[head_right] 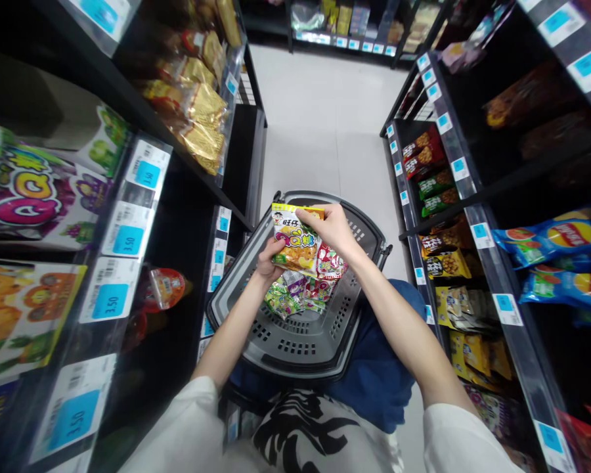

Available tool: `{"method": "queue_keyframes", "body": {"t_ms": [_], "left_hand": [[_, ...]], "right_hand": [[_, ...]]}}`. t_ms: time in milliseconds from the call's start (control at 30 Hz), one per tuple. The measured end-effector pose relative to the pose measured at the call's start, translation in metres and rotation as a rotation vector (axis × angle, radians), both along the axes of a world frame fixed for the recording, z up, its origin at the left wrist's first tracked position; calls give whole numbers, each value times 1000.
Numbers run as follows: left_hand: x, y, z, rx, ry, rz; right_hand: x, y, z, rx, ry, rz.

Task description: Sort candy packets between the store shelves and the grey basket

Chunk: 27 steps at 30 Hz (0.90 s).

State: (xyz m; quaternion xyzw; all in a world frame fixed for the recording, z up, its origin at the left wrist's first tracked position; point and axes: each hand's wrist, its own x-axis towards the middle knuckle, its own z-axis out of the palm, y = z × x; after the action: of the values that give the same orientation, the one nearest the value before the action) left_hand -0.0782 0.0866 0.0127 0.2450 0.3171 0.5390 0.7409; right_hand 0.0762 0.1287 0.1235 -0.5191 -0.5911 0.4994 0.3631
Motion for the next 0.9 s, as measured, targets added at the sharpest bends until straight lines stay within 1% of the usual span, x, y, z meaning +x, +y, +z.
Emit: {"method": "queue_keyframes", "body": {"t_ms": [167, 300, 567, 733, 900], "left_hand": [[1, -1, 1, 17, -28, -22], [3, -2, 4, 12, -38, -11], [4, -2, 6, -7, -50, -24], [3, -1, 3, 4, -63, -13], [2, 0, 0, -4, -96, -3]], "right_hand": [[0, -1, 3, -46, 14, 19], [0, -2, 5, -26, -44, 23], [2, 0, 2, 3, -97, 21], [1, 0, 4, -4, -138, 9], [2, 1, -1, 23, -103, 18]]}}
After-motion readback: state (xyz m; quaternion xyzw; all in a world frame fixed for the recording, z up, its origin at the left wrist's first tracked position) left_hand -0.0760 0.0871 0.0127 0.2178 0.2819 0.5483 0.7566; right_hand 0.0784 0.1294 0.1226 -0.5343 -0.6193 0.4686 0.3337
